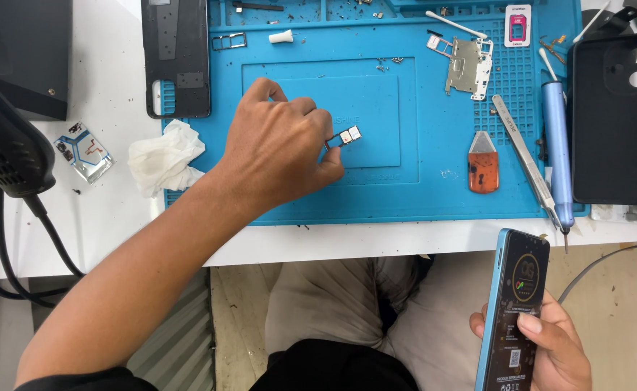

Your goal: Replacing a mobile phone screen by applying adhesive and attaching the new display panel

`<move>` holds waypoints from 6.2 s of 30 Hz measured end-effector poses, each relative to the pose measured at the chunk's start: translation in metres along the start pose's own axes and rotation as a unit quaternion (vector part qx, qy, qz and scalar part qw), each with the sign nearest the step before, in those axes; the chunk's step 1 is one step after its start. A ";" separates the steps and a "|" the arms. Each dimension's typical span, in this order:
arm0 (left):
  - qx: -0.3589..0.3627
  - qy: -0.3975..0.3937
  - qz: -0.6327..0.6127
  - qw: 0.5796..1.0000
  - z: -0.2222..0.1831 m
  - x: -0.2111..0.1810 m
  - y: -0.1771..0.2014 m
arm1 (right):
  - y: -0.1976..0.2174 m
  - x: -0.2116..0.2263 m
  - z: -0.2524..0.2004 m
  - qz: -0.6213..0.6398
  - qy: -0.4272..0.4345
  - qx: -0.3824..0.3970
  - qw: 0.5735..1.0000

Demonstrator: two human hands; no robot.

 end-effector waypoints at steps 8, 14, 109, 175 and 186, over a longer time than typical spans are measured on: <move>-0.037 -0.068 -0.050 0.996 0.000 -0.040 0.019 | -0.018 0.007 -0.002 0.014 0.033 -0.002 0.999; -0.040 -0.111 -0.084 0.989 0.000 -0.072 0.030 | -0.041 0.021 -0.003 -0.018 0.039 -0.021 0.999; 0.007 -0.170 -0.153 0.974 0.001 -0.106 0.030 | -0.077 0.030 0.004 -0.146 0.045 0.012 0.988; 0.137 0.124 -0.852 0.489 -0.038 -0.134 -0.006 | -0.080 0.035 -0.023 0.025 0.045 0.055 0.997; 0.068 0.000 -0.954 0.292 -0.036 -0.188 -0.046 | -0.056 0.022 -0.030 0.030 0.047 0.164 0.985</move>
Point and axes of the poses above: each hand's wrist, its own z-axis towards the middle knuckle, its own y-axis out of the back of the hand, x = y × z, the point moved 3 cm from there along z, towards the middle knuckle, and after that the axes turned 10 degrees about -z, right-handed, at the moved point
